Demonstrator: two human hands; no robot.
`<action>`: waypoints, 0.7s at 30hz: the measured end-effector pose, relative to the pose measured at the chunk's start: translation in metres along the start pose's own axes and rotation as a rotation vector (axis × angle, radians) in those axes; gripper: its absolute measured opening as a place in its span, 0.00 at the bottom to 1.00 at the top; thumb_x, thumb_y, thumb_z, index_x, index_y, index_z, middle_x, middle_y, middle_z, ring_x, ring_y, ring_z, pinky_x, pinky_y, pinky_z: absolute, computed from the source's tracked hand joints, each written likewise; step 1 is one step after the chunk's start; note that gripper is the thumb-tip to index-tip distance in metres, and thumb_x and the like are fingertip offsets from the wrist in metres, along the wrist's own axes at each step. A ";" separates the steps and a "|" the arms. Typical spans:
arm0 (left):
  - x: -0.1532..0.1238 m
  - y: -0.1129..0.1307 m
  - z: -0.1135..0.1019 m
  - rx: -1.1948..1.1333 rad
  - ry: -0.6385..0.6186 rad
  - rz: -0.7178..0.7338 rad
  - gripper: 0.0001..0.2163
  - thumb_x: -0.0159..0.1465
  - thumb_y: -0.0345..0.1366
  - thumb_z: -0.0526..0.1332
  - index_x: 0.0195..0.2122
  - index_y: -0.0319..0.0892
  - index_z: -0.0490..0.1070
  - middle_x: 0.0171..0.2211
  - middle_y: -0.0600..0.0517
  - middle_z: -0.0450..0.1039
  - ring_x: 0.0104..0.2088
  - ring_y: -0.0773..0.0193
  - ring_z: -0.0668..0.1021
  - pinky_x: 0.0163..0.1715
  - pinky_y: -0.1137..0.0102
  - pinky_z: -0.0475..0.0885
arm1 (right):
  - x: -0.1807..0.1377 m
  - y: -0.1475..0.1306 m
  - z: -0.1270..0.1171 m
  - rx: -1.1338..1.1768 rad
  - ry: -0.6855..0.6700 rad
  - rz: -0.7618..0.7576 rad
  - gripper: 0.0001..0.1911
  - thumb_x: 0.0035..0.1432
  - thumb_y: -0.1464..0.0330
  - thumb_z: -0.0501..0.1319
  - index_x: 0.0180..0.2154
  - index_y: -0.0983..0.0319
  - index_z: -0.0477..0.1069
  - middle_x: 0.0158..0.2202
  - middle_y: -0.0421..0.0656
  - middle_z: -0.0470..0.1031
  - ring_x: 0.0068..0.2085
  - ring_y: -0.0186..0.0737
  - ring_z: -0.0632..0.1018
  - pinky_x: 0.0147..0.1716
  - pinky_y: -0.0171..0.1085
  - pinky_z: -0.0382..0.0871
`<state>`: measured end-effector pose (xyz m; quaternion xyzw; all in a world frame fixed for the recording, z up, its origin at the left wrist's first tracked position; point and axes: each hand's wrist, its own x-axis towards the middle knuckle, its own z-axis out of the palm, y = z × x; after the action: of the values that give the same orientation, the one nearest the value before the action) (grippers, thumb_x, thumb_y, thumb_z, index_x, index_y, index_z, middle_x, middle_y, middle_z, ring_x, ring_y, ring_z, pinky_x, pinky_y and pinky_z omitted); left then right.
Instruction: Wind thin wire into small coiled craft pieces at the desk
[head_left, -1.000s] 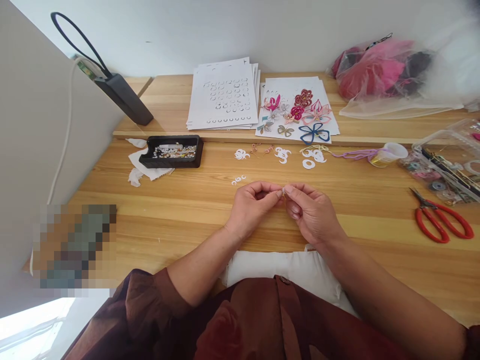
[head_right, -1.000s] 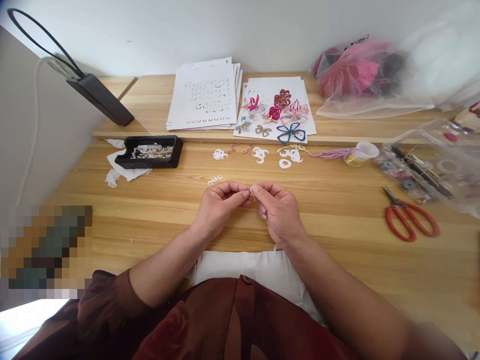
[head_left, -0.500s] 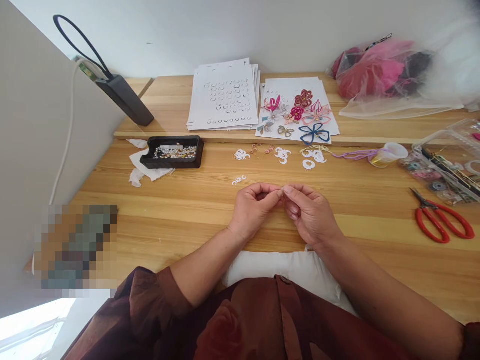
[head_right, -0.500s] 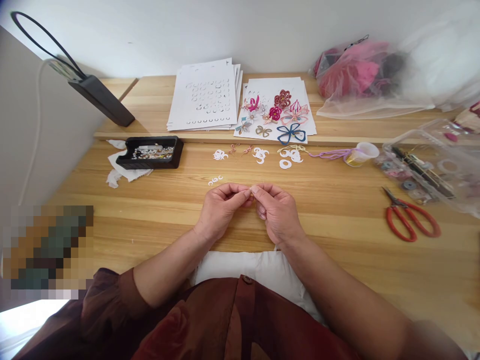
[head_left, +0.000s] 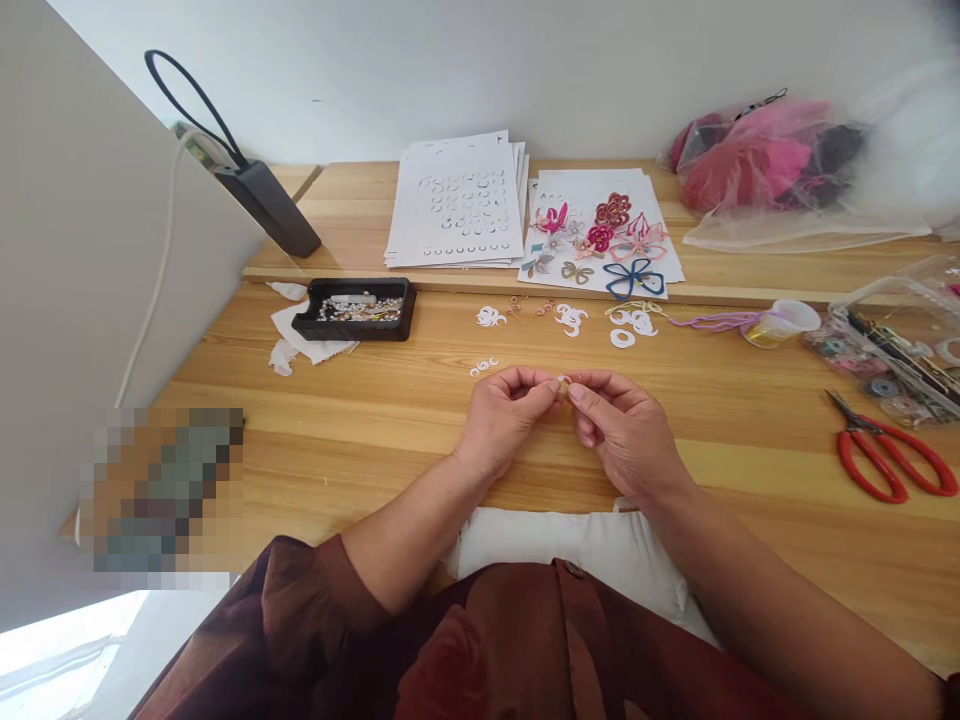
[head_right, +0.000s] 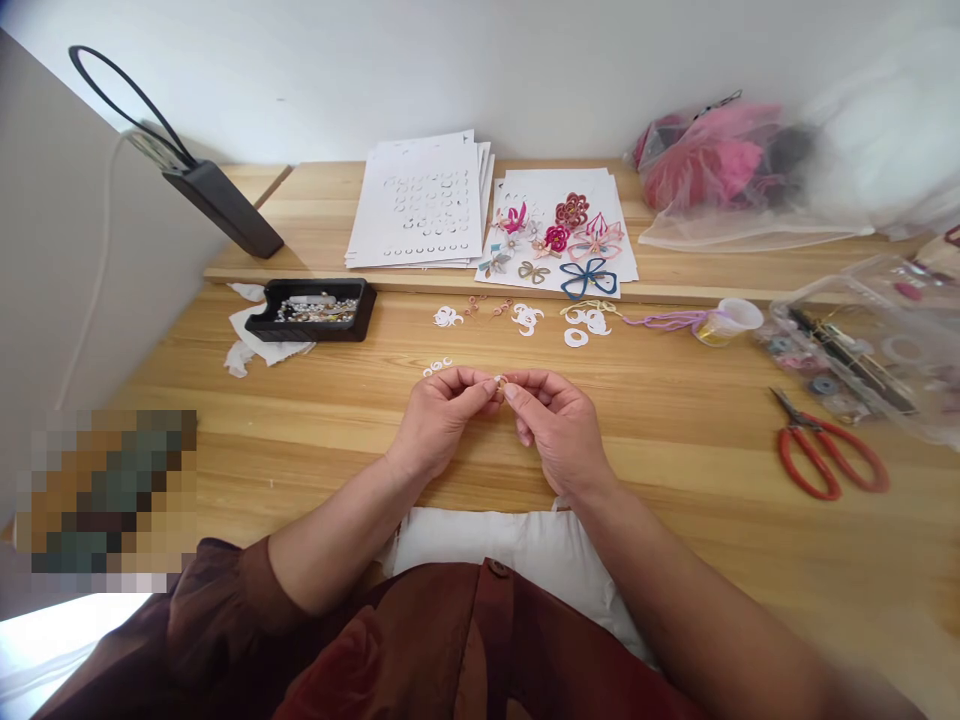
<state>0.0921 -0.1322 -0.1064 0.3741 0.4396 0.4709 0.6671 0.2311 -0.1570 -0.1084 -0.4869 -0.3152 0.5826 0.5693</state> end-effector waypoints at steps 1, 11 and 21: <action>0.000 0.000 0.000 0.003 -0.005 0.002 0.12 0.53 0.41 0.73 0.29 0.37 0.77 0.29 0.50 0.78 0.32 0.67 0.77 0.37 0.71 0.72 | 0.000 -0.001 0.000 0.004 0.000 0.010 0.12 0.48 0.64 0.75 0.34 0.61 0.79 0.23 0.36 0.73 0.19 0.25 0.64 0.16 0.29 0.55; -0.001 0.000 0.001 0.018 -0.067 -0.026 0.12 0.52 0.41 0.73 0.29 0.38 0.76 0.27 0.51 0.77 0.30 0.67 0.76 0.38 0.70 0.71 | 0.000 0.000 0.001 -0.033 0.065 0.009 0.12 0.48 0.63 0.74 0.27 0.61 0.75 0.17 0.34 0.67 0.17 0.25 0.59 0.16 0.31 0.48; -0.001 -0.005 0.000 -0.071 -0.055 -0.065 0.16 0.54 0.46 0.74 0.28 0.37 0.75 0.27 0.51 0.76 0.29 0.69 0.75 0.35 0.72 0.71 | -0.004 0.003 0.004 -0.079 0.077 -0.038 0.11 0.50 0.62 0.73 0.28 0.61 0.76 0.16 0.33 0.65 0.18 0.26 0.59 0.17 0.31 0.49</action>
<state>0.0936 -0.1349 -0.1109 0.3488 0.4159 0.4537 0.7067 0.2262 -0.1608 -0.1091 -0.5248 -0.3250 0.5400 0.5723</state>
